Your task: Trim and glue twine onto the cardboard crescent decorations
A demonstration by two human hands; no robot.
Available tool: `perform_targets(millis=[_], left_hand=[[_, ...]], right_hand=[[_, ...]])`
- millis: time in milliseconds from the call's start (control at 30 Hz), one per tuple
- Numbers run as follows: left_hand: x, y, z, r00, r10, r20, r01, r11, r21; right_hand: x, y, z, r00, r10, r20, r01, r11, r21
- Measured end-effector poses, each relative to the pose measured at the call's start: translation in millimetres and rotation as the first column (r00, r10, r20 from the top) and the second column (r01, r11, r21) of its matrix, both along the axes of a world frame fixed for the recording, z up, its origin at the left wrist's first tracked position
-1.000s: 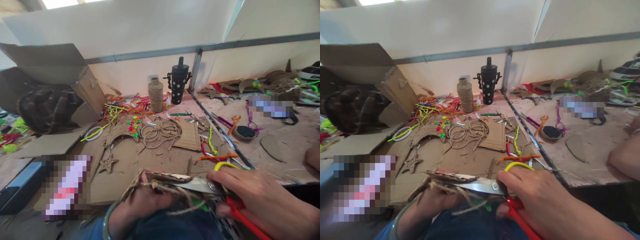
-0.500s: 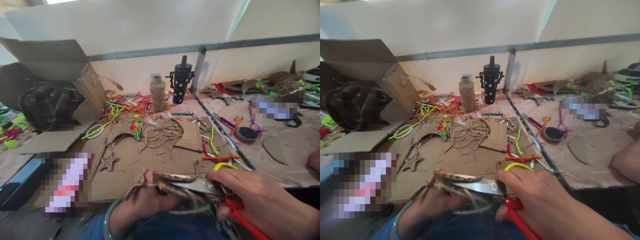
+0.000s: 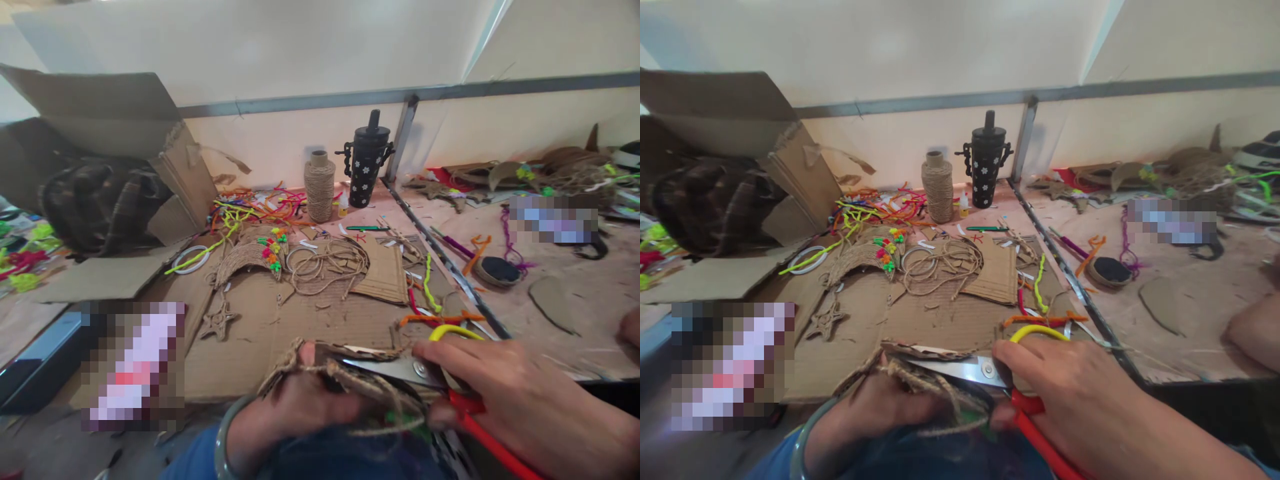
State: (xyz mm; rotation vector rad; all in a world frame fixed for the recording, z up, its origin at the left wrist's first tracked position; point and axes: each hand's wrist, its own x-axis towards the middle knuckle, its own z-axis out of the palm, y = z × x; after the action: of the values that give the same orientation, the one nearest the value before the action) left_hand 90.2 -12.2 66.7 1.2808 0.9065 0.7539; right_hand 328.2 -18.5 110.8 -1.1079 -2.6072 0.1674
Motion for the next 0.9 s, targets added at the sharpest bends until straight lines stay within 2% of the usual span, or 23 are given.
perform_targets(millis=[100, 167, 367, 533, 667, 900], left_hand=[[2.3, 2.6, -3.2, 0.99, -0.141, 0.02, 0.14, 0.988, 0.073], [2.8, 3.1, -4.6, 0.984, -0.179, 0.006, 0.178, 0.98, 0.088], [1.2, 0.8, 1.0, 0.994, -0.112, 0.003, 0.112, 0.994, 0.006], [6.6, 2.8, 7.8, 0.982, -0.142, 0.127, 0.134, 0.988, 0.071], [8.1, 3.1, 5.3, 0.982, -0.119, 0.148, 0.102, 0.988, 0.115], [7.1, 3.3, -3.0, 0.984, -0.104, 0.146, 0.1, 0.994, 0.035]], right_hand=[[-1.9, 1.1, 2.3, 1.0, -0.009, 0.005, 0.009, 1.0, -0.012], [-3.2, 1.7, 4.8, 1.0, -0.005, 0.028, 0.006, 0.999, -0.042], [-5.3, 2.6, 7.7, 0.999, 0.042, 0.009, -0.042, 0.998, -0.045], [-3.8, 4.7, 4.8, 0.999, 0.05, 0.016, -0.05, 0.999, -0.006], [-0.4, 6.8, 2.9, 0.994, 0.044, 0.096, -0.041, 0.999, -0.03], [-2.6, 7.5, 2.5, 0.994, 0.026, 0.104, -0.029, 0.999, 0.02]])
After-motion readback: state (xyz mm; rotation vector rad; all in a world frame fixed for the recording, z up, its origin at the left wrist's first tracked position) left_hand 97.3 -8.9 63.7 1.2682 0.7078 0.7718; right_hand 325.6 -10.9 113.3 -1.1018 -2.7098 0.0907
